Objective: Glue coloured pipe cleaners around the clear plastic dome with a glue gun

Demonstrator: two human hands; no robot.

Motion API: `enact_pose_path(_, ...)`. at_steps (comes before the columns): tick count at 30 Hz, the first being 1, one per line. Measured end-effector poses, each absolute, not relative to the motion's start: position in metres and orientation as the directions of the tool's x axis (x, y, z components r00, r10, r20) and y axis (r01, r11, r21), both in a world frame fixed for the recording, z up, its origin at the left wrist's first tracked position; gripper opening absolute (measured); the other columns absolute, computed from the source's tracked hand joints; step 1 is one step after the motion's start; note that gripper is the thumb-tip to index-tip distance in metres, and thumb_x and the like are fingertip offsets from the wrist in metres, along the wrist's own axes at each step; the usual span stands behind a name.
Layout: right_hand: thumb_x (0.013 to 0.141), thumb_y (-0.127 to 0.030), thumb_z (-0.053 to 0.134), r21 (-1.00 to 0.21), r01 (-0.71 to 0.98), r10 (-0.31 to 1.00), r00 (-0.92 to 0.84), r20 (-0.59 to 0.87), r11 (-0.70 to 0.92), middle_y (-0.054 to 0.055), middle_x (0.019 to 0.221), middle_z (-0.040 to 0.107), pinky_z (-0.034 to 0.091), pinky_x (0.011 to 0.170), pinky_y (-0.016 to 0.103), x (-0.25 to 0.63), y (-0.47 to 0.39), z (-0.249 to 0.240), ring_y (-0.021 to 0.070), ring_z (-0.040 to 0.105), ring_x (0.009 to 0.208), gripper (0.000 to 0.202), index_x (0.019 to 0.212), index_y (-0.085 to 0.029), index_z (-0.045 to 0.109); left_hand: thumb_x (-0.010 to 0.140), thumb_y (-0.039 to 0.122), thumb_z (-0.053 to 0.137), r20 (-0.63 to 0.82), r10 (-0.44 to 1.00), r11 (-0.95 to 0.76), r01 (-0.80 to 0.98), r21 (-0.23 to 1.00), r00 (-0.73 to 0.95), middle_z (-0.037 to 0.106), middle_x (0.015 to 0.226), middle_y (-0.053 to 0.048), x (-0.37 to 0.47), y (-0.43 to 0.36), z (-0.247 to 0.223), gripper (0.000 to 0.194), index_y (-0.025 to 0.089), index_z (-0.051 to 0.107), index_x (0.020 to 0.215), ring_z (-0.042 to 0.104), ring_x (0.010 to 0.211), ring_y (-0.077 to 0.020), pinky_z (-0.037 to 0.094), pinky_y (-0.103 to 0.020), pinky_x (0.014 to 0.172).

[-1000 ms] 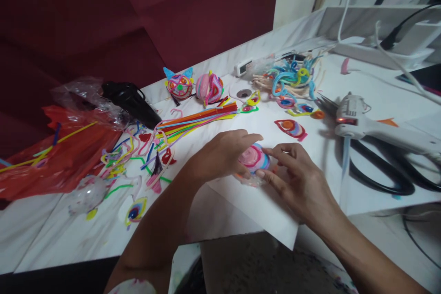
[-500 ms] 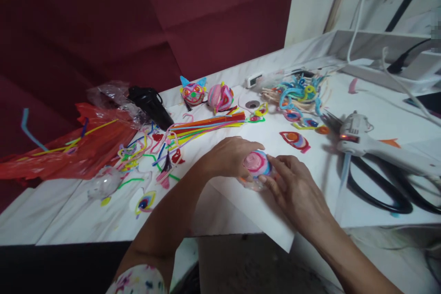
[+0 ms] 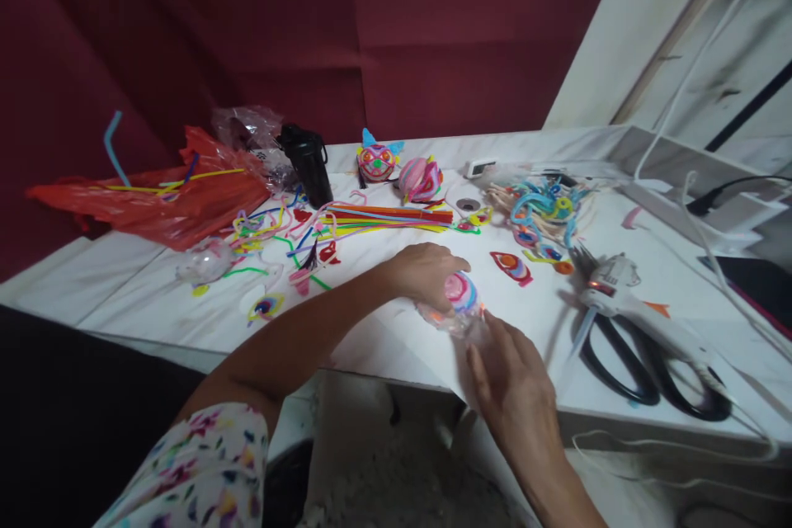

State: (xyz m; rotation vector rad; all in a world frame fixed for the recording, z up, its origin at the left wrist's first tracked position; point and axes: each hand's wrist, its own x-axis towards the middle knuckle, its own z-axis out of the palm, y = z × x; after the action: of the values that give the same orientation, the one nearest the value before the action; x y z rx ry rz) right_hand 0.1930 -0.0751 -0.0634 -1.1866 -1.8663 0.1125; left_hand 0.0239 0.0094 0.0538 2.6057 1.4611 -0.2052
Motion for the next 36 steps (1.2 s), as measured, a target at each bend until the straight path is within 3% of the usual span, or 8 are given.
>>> enact_pose_path(4, 0.092, -0.035, 0.050, -0.410, 0.684, 0.718, -0.242, 0.653, 0.604, 0.017, 0.108, 0.062, 0.052, 0.083, 0.049, 0.189, -0.081, -0.070, 0.0304, 0.059, 0.099, 0.040, 0.125, -0.012, 0.053, 0.067, 0.050, 0.069, -0.194, 0.814, -0.543, 0.836, 0.082, 0.548, 0.062, 0.110, -0.010, 0.022, 0.011, 0.054, 0.065, 0.021, 0.056, 0.123, 0.060, 0.104, -0.0275, 0.046, -0.032, 0.084)
enact_pose_path(10, 0.092, -0.035, 0.050, -0.404, 0.675, 0.715, -0.268, 0.646, 0.618, 0.017, 0.108, 0.061, 0.052, 0.081, 0.052, 0.189, -0.083, -0.069, 0.0326, 0.059, 0.097, 0.039, 0.125, -0.014, 0.052, 0.068, 0.046, 0.069, -0.219, 0.803, -0.548, 0.831, 0.093, 0.554, 0.063, 0.111, -0.010, 0.025, 0.012, 0.056, 0.057, 0.019, 0.059, 0.117, 0.060, 0.104, -0.0261, 0.047, -0.030, 0.082)
enact_pose_path(16, 0.093, -0.035, 0.047, -0.452, 0.659, 0.739, -0.243, 0.628, 0.601, 0.016, 0.114, 0.059, 0.053, 0.085, 0.052, 0.190, -0.088, -0.061, 0.0309, 0.058, 0.102, 0.041, 0.130, -0.017, 0.048, 0.066, 0.054, 0.065, -0.167, 0.913, -0.368, 0.929, 0.048, 0.371, 0.067, 0.103, -0.011, 0.029, 0.006, 0.049, 0.052, 0.020, 0.064, 0.105, 0.063, 0.097, -0.0306, 0.050, -0.037, 0.078)
enact_pose_path(20, 0.093, -0.031, 0.044, -0.467, 0.654, 0.730, -0.196, 0.654, 0.594, 0.017, 0.115, 0.058, 0.052, 0.088, 0.054, 0.187, -0.075, -0.061, 0.0305, 0.056, 0.105, 0.043, 0.132, -0.014, 0.045, 0.069, 0.056, 0.063, -0.111, 0.934, -0.331, 0.939, 0.091, 0.340, 0.064, 0.109, -0.013, 0.026, 0.000, 0.036, 0.054, 0.017, 0.064, 0.106, 0.062, 0.102, -0.0309, 0.050, -0.041, 0.088)
enact_pose_path(26, 0.083, -0.016, 0.042, -0.451, 0.640, 0.711, -0.222, 0.667, 0.622, 0.019, 0.117, 0.056, 0.049, 0.090, 0.055, 0.174, -0.049, -0.065, 0.0319, 0.052, 0.108, 0.056, 0.138, -0.009, 0.038, 0.075, 0.041, 0.068, 0.008, 0.932, -0.355, 0.906, 0.231, 0.363, 0.057, 0.132, -0.011, 0.018, -0.006, 0.015, 0.056, 0.016, 0.054, 0.122, 0.054, 0.123, -0.0229, 0.042, -0.032, 0.106)
enact_pose_path(31, 0.080, -0.011, 0.041, -0.451, 0.673, 0.738, -0.212, 0.641, 0.586, 0.021, 0.123, 0.054, 0.048, 0.088, 0.055, 0.166, -0.047, -0.064, 0.0332, 0.050, 0.110, 0.050, 0.130, -0.009, 0.047, 0.078, 0.033, 0.065, 0.090, 0.930, -0.365, 0.871, 0.328, 0.356, 0.055, 0.137, -0.012, 0.017, -0.008, 0.003, 0.057, 0.013, 0.049, 0.128, 0.050, 0.130, -0.0215, 0.039, -0.033, 0.111)
enact_pose_path(36, 0.079, -0.013, 0.042, -0.460, 0.678, 0.744, -0.194, 0.640, 0.573, 0.019, 0.125, 0.052, 0.047, 0.090, 0.053, 0.166, -0.049, -0.065, 0.0322, 0.049, 0.112, 0.053, 0.132, -0.012, 0.046, 0.077, 0.031, 0.066, 0.139, 0.923, -0.385, 0.840, 0.384, 0.359, 0.051, 0.141, -0.014, 0.014, -0.008, -0.004, 0.059, 0.013, 0.048, 0.130, 0.047, 0.132, -0.0230, 0.038, -0.036, 0.113)
